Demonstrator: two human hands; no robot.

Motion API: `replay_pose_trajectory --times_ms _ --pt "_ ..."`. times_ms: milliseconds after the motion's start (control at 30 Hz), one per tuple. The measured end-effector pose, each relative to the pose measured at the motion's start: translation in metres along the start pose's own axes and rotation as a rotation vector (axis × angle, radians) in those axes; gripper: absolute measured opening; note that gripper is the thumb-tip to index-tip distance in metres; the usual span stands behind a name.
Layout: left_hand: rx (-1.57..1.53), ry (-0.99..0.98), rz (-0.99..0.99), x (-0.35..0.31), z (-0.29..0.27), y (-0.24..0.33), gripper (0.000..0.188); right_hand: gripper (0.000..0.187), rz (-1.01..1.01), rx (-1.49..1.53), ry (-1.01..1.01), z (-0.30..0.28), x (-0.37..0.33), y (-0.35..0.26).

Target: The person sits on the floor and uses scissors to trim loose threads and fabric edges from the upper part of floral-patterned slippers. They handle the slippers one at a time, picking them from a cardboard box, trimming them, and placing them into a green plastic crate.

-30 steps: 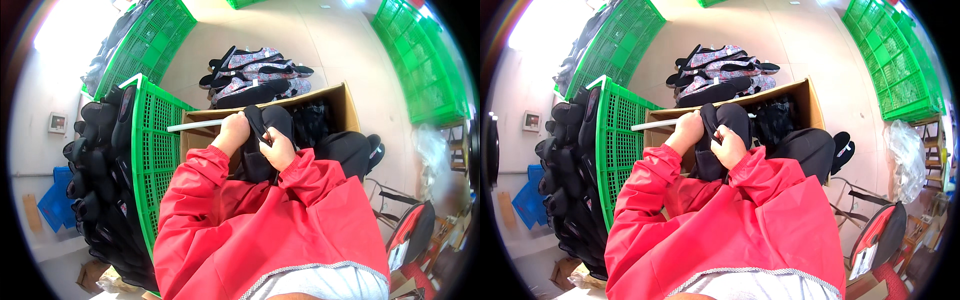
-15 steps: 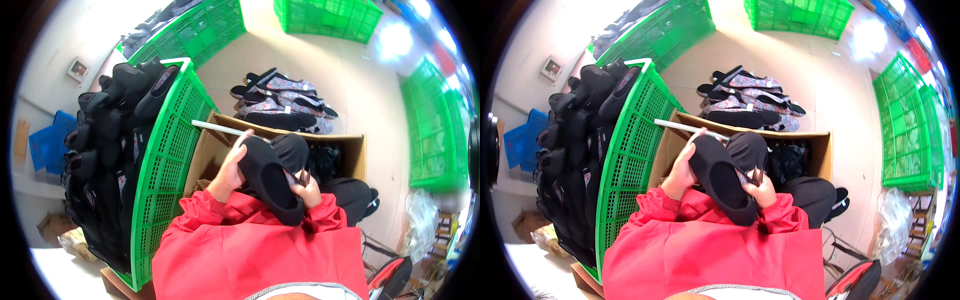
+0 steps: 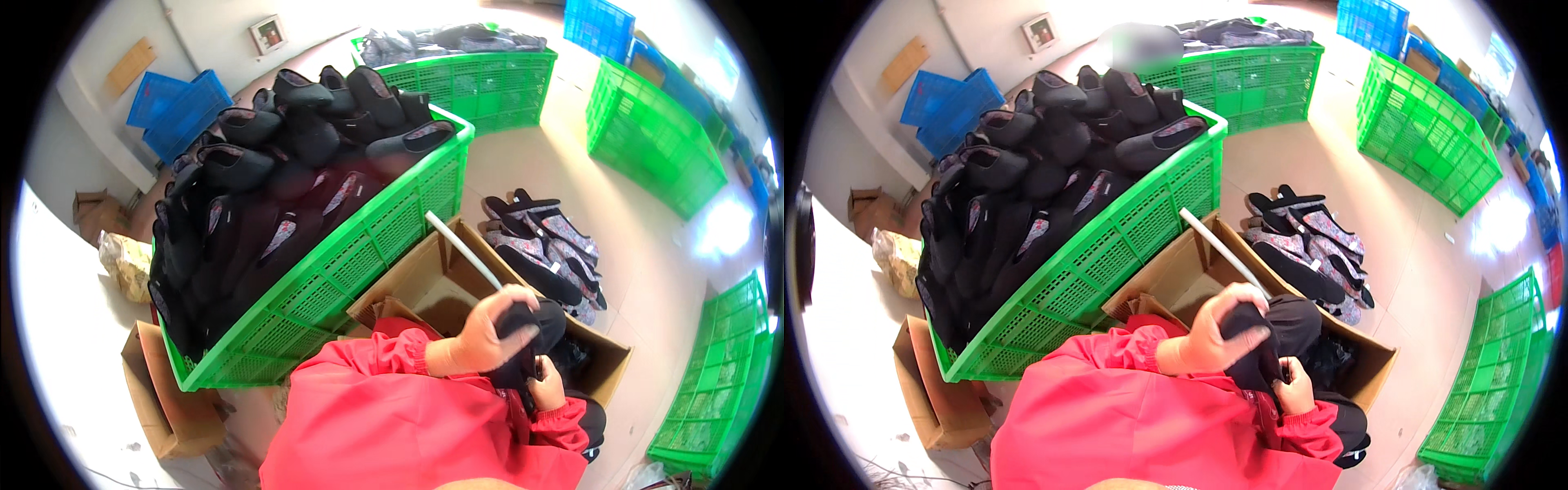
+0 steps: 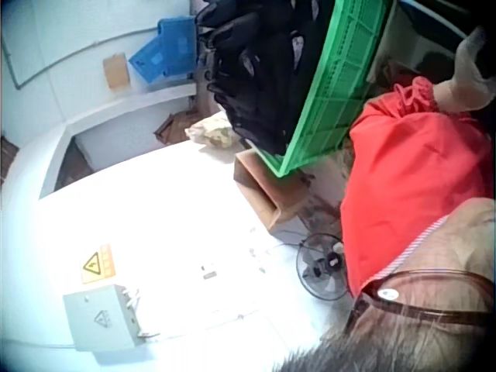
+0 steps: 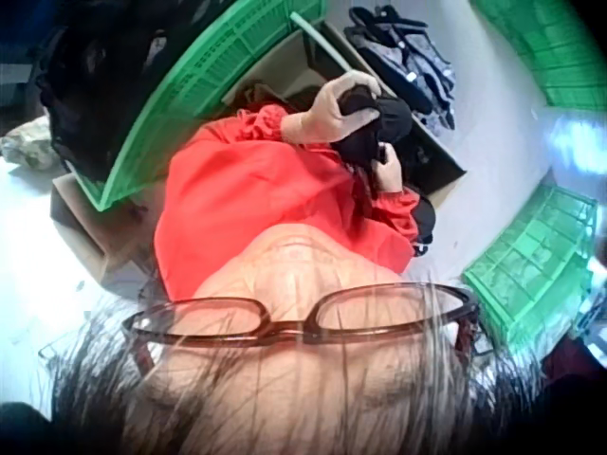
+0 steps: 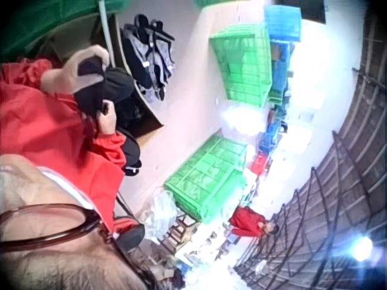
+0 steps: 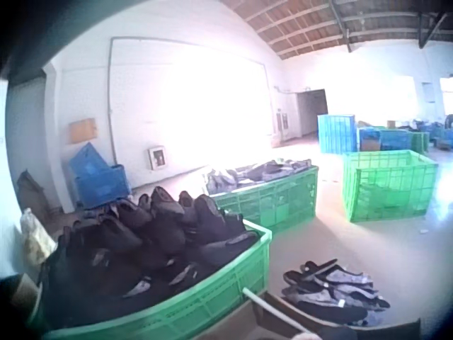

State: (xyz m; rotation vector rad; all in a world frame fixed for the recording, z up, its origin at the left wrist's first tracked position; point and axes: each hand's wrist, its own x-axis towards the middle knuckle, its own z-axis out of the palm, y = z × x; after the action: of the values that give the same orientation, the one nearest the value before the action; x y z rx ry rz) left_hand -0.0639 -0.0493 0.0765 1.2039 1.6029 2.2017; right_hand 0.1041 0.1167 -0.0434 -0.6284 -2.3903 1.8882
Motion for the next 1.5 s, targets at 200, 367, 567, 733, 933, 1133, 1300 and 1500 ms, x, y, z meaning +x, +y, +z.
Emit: replay_pose_trajectory --times_ms 200,367,567,733,933,1133,1300,1500 --pt "-0.093 -0.150 0.306 -0.012 0.025 0.020 0.028 0.020 -0.039 0.162 -0.041 0.001 0.001 0.012" --pt "0.010 -0.125 0.371 -0.003 0.021 0.023 0.032 0.018 0.015 0.456 0.266 -0.007 -0.008 0.012" --pt "0.272 -0.284 -0.145 -0.001 -0.004 0.017 0.021 0.021 0.068 0.397 0.436 -0.056 -0.022 0.032" --pt "0.461 -0.419 -0.272 -0.022 -0.022 0.027 0.039 0.028 -0.001 0.403 0.403 -0.057 -0.022 0.048" --pt "0.305 -0.001 -0.317 -0.028 -0.081 0.012 0.031 0.045 -0.079 0.604 0.249 -0.030 -0.027 -0.005" --pt "-0.136 0.753 -0.109 -0.013 -0.191 0.116 0.043 0.033 -0.027 0.743 0.289 -0.039 -0.008 0.028" --pt "0.012 1.013 0.380 -0.001 -0.308 0.190 0.055 0.026 0.062 0.752 0.371 -0.039 -0.002 0.062" --pt "0.404 1.421 0.046 -0.041 -0.503 0.193 0.071 0.025 0.196 0.683 0.395 -0.026 0.015 0.088"
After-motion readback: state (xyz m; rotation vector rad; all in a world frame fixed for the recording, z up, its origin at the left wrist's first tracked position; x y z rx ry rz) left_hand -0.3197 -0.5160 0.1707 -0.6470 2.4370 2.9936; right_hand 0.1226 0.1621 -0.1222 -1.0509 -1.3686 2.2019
